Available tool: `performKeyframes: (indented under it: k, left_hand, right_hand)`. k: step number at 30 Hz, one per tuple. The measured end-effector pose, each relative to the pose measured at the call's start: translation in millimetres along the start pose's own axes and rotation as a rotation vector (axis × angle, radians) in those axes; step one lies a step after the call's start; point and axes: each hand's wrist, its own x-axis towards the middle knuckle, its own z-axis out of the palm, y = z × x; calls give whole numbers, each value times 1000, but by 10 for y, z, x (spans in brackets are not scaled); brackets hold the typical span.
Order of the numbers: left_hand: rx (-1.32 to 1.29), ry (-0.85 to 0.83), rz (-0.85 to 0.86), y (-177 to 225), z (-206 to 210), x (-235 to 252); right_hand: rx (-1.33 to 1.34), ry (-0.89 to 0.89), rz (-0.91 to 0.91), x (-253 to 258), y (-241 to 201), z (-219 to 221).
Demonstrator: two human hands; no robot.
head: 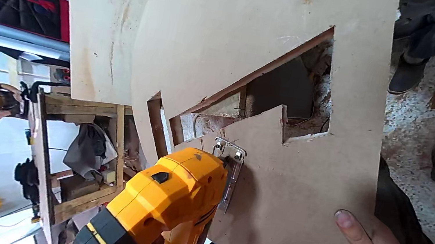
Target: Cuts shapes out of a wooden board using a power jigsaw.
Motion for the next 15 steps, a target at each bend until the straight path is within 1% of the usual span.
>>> performKeyframes:
  k: [2,5,9,11,15]
  left_hand:
    - [13,1,43,-89,-66,-5]
    - [12,-18,27,-210,-193,-95]
    - [11,-4,14,-92,-47,-19]
    - [12,0,-32,9,33,11]
    - [28,-12,-31,2,6,11]
  right_hand:
    - [7,0,-5,12,14,4]
    - [15,-1,-8,31,9,-1]
    - [-17,-3,-20,41,14,-25]
    - [-45,-8,-7,47,-1,-40]
    - [-50,-3,18,59,-12,-41]
